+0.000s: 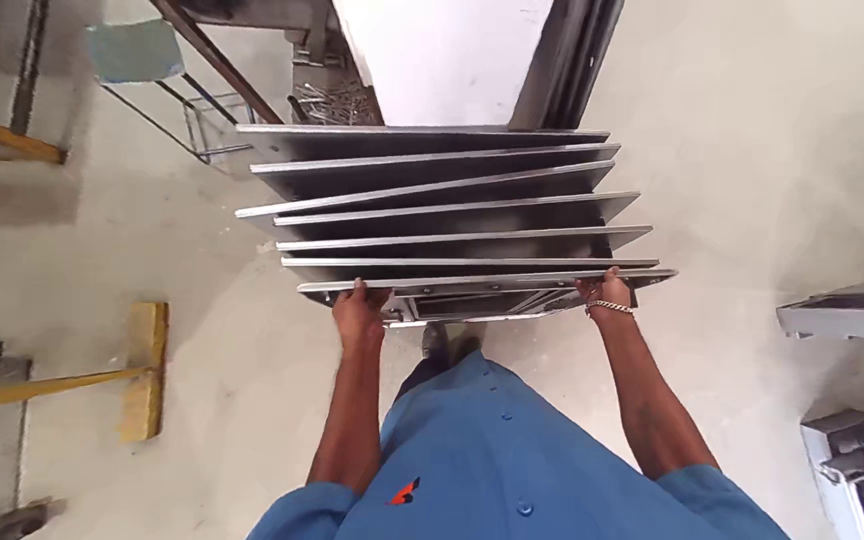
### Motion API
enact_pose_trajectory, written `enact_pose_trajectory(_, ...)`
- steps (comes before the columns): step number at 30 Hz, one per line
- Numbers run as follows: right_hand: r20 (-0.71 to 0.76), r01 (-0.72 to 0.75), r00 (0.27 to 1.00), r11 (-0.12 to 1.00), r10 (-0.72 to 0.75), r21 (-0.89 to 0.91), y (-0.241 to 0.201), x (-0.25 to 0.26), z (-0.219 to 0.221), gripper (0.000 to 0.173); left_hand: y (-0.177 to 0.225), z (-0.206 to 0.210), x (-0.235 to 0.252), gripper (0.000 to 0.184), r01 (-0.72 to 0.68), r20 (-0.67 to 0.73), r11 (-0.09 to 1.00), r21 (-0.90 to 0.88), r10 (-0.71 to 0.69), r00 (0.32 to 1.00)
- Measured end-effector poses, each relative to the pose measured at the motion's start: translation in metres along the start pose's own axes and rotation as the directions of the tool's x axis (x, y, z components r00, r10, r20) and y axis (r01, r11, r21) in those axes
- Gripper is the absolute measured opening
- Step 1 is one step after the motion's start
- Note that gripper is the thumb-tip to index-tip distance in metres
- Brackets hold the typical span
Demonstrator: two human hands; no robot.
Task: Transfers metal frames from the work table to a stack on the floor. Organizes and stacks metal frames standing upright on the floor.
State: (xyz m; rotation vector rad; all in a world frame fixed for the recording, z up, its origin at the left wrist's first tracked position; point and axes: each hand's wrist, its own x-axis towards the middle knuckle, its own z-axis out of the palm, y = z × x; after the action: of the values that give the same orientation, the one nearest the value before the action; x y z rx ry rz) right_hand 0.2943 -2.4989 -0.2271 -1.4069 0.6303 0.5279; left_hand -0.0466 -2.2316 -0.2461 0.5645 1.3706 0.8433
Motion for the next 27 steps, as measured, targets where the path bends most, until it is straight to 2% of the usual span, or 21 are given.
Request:
enact_pose_trajectory(3, 0.039, -0.016, 0.999, 1.000, 0.016, 0.007, 0.014, -0.003, 0.012, 0.053, 0.006, -0.007, 0.023, 0.024, -0.080, -0.009, 0.997, 0.013, 0.081, 0.997)
enact_pose_trajectory(5, 0.070, -0.016, 0.997, 1.000, 0.015, 0.018, 0.020, 0.001, 0.021, 0.059, 0.011, 0.001, 0.042, 0.023, -0.115, -0.002, 0.993, 0.009, 0.115, 0.993)
enact_pose_trajectory(9, 0.086, -0.034, 0.995, 0.995, 0.042, -0.092, 0.021, 0.009, 0.017, 0.061, 0.005, -0.009, 0.054, 0.018, -0.184, 0.088, 0.983, -0.003, 0.183, 0.979)
enact_pose_trajectory(13, 0.103, 0.003, 0.995, 0.990, 0.012, -0.142, 0.024, 0.009, 0.010, 0.059, 0.005, -0.009, 0.058, 0.017, -0.147, 0.114, 0.988, -0.046, 0.151, 0.982)
enact_pose_trajectory(16, 0.180, 0.053, 0.984, 0.970, -0.009, -0.238, 0.030, 0.006, -0.001, 0.065, 0.008, -0.017, 0.049, 0.038, -0.080, 0.142, 0.992, 0.096, 0.066, 0.988)
enact_pose_trajectory(18, 0.230, 0.081, 0.973, 0.957, -0.015, -0.279, 0.038, 0.003, -0.013, 0.073, 0.004, -0.042, 0.044, 0.061, 0.022, 0.241, 0.975, 0.220, -0.077, 0.968)
enact_pose_trajectory(19, 0.233, 0.131, 0.971, 0.939, -0.056, -0.319, 0.046, 0.003, -0.021, 0.074, -0.002, -0.060, 0.043, 0.066, 0.041, 0.285, 0.961, 0.275, -0.122, 0.951)
enact_pose_trajectory(21, 0.251, 0.317, 0.943, 0.814, -0.217, -0.486, 0.071, 0.005, -0.037, 0.069, -0.021, -0.109, 0.039, 0.058, -0.008, 0.277, 0.889, 0.458, -0.134, 0.952)
enact_pose_trajectory(22, 0.299, 0.416, 0.909, 0.690, -0.291, -0.592, 0.089, 0.011, -0.047, 0.068, -0.034, -0.142, 0.037, 0.051, -0.046, 0.253, 0.800, 0.598, -0.134, 0.958)
enact_pose_trajectory(23, 0.375, 0.483, 0.875, 0.533, -0.305, -0.695, 0.111, 0.017, -0.061, 0.067, -0.052, -0.183, 0.036, 0.048, -0.063, 0.227, 0.674, 0.736, -0.157, 0.961)
enact_pose_trajectory(24, 0.453, 0.514, 0.857, 0.373, -0.245, -0.772, 0.136, 0.021, -0.080, 0.066, -0.074, -0.230, 0.032, 0.049, -0.057, 0.191, 0.543, 0.838, -0.195, 0.962)
enact_pose_trajectory(25, 0.506, 0.525, 0.851, 0.211, -0.139, -0.825, 0.161, 0.024, -0.100, 0.066, -0.098, -0.277, 0.023, 0.051, -0.047, 0.164, 0.459, 0.887, -0.219, 0.962)
enact_pose_trajectory(27, 0.501, 0.511, 0.856, -0.060, 0.128, -0.858, 0.202, 0.019, -0.142, 0.070, -0.140, -0.359, -0.023, 0.055, -0.140, 0.226, 0.458, 0.878, -0.138, 0.964)
